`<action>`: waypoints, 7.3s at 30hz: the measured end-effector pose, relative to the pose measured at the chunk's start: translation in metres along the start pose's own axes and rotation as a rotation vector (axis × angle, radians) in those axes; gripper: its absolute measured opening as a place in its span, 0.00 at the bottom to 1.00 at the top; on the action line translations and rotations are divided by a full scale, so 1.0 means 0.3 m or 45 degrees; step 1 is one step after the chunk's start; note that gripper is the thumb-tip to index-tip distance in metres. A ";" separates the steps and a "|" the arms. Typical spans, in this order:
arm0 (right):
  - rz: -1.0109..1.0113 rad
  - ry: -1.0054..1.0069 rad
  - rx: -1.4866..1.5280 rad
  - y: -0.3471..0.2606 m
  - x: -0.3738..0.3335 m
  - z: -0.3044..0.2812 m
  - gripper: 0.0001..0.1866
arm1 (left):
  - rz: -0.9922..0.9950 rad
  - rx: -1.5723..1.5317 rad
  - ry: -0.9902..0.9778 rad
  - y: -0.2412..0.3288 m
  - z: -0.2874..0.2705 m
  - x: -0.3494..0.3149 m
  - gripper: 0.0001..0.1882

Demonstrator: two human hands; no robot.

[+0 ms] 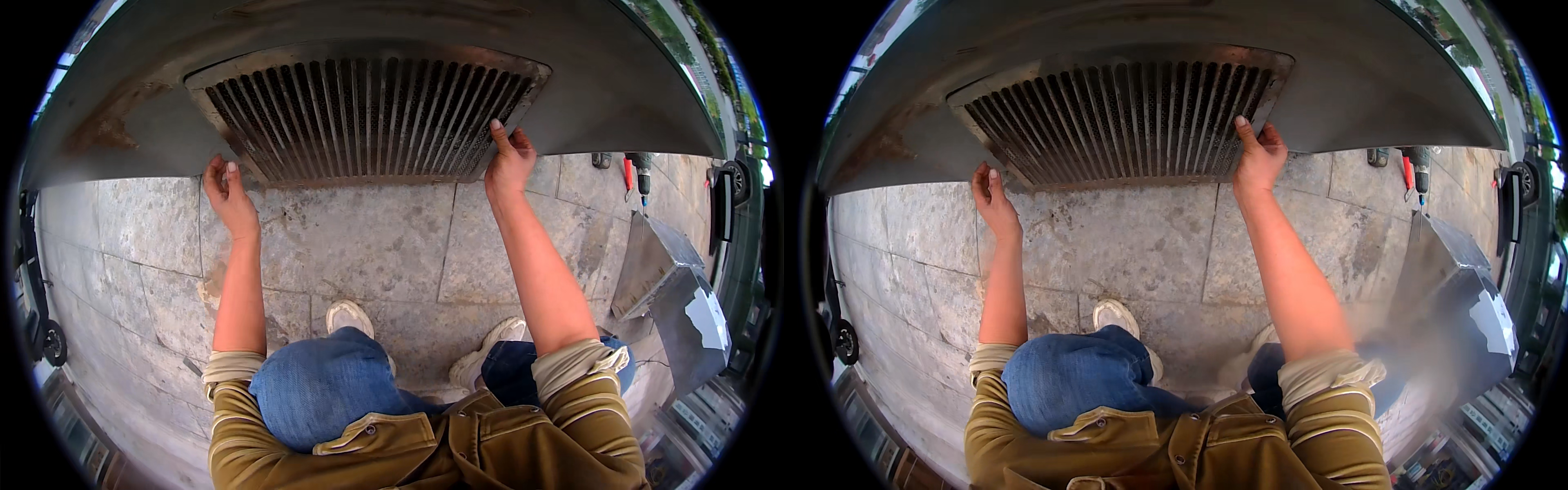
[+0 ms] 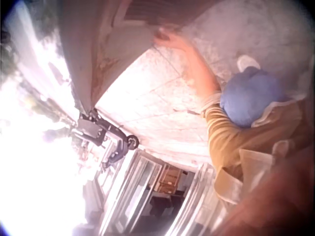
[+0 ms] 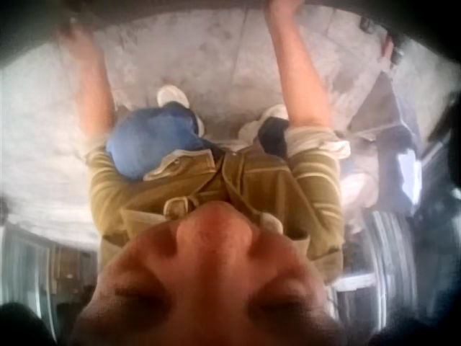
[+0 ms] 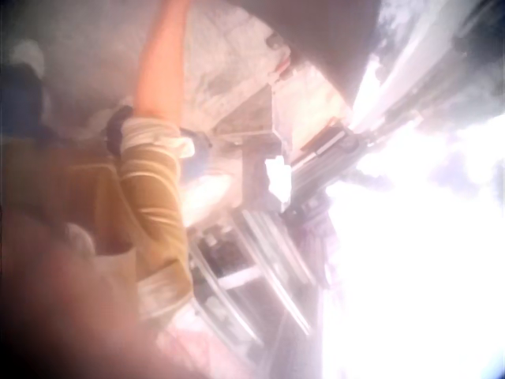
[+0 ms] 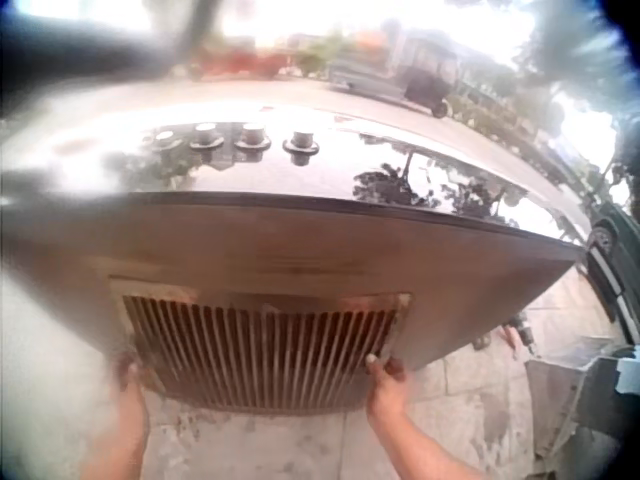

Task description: The person assembles a kitchen appliance, likely a range hood, on a tiled floor. They use a cordless drill to secure screws into the metal casing and attach a filter grille to the front of the unit.

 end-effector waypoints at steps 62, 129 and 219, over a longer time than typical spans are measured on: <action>0.131 -0.445 -1.328 -0.715 -0.094 -0.696 0.18 | -1.185 -0.063 -0.216 -0.258 0.632 -0.292 0.14; -0.570 0.968 -0.163 -1.204 -0.117 -1.939 0.19 | 1.196 1.161 -2.818 0.228 1.626 -2.290 0.16; -0.140 -1.456 -1.386 -0.264 -0.600 -0.354 0.46 | -1.410 0.680 -1.664 0.470 0.594 -0.853 0.25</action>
Point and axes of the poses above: each hand's wrist, its own x-axis towards the middle knuckle, its own z-axis out of the palm, y = z × x, the point moved 7 cm from there along x, towards the middle knuckle, and after that the axes turned 5 degrees about z, right-handed, at the moved point
